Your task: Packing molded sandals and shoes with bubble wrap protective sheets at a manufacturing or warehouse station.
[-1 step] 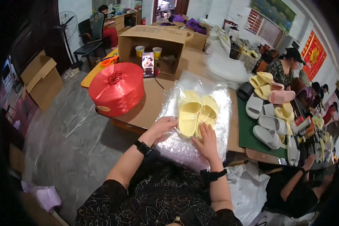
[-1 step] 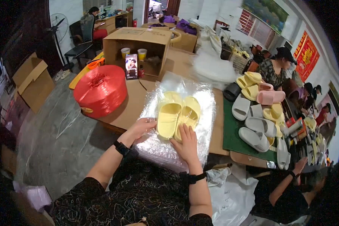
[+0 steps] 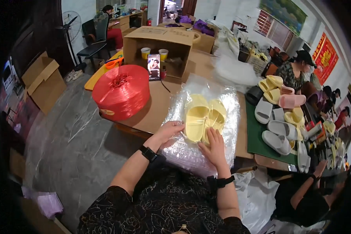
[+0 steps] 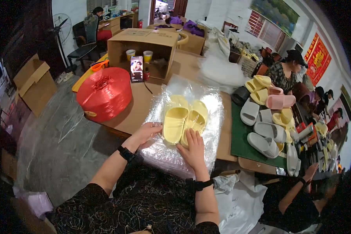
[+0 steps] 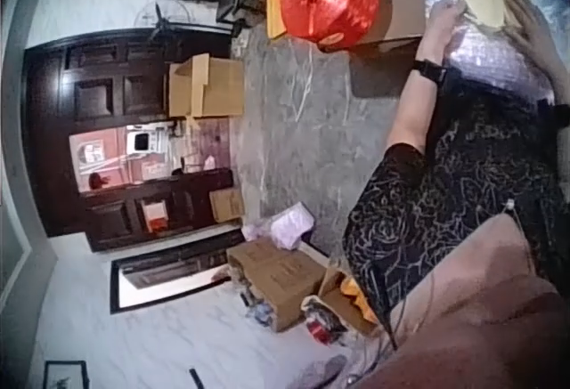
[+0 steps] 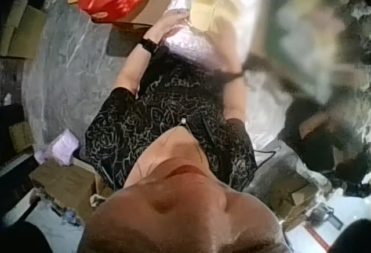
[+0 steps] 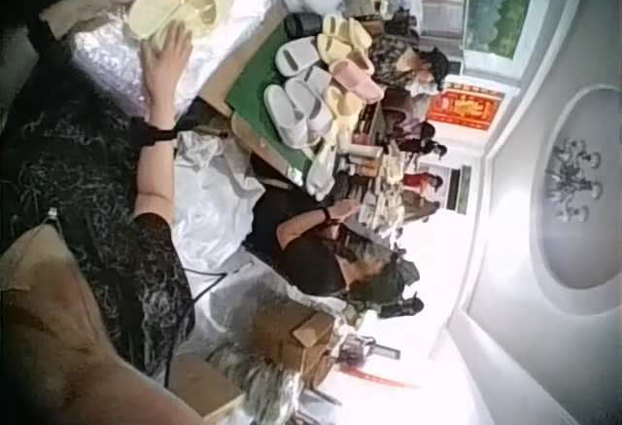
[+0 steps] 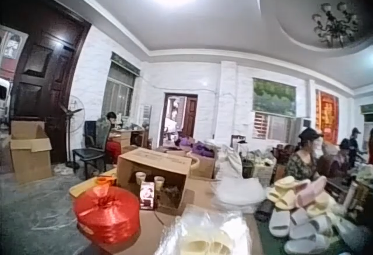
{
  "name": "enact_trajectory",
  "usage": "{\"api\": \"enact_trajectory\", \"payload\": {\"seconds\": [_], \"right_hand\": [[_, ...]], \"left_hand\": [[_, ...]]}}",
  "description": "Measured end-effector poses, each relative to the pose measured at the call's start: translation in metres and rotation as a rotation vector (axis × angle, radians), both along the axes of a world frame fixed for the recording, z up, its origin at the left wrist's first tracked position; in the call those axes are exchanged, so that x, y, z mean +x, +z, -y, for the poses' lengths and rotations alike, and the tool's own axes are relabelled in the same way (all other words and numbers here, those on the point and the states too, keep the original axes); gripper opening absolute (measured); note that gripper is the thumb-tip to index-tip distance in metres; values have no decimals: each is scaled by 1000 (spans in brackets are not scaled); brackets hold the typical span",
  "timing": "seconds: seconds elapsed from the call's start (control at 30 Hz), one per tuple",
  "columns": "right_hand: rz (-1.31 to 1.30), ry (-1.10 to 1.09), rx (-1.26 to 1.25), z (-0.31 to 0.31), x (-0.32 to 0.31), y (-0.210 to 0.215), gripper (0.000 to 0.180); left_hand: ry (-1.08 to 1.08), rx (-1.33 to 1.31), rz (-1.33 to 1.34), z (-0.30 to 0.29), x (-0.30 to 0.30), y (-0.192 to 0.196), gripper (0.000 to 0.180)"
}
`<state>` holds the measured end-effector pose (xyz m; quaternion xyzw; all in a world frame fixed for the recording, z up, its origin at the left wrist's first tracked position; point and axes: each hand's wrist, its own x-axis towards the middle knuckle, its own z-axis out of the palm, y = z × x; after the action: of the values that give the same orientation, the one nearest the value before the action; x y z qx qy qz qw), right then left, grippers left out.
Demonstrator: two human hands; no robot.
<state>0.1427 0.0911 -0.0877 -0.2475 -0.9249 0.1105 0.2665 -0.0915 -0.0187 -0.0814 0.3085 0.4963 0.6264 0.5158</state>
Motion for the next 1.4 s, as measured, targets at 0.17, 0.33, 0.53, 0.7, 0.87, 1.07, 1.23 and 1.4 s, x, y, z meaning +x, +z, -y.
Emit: {"api": "enact_trajectory", "payload": {"seconds": [0.17, 0.33, 0.53, 0.7, 0.87, 1.07, 1.23, 1.4], "right_hand": [[-57, 23, 22, 2, -1, -6, 70], [-88, 14, 30, 4, 0, -10, 69], [-110, 21, 20, 6, -1, -9, 68], [-94, -3, 13, 5, 2, -7, 69], [-27, 7, -86, 1, -1, -9, 72], [-15, -55, -8, 7, 0, -9, 71], [-72, -49, 25, 8, 6, -10, 69], [-96, -35, 13, 9, 3, -6, 68]], "left_hand": [[-15, 56, 24, 6, -5, -17, 32], [-82, 100, 14, 9, -14, -35, 42], [-80, 64, 120, 12, -17, -35, 43], [-18, 55, 115, 4, -10, -31, 40], [-1, -29, -75, 13, -15, -28, 40], [76, 20, 37, 18, -8, -21, 41], [27, 42, 11, 15, -5, -21, 41], [26, 78, 74, 15, -11, -25, 39]]}}
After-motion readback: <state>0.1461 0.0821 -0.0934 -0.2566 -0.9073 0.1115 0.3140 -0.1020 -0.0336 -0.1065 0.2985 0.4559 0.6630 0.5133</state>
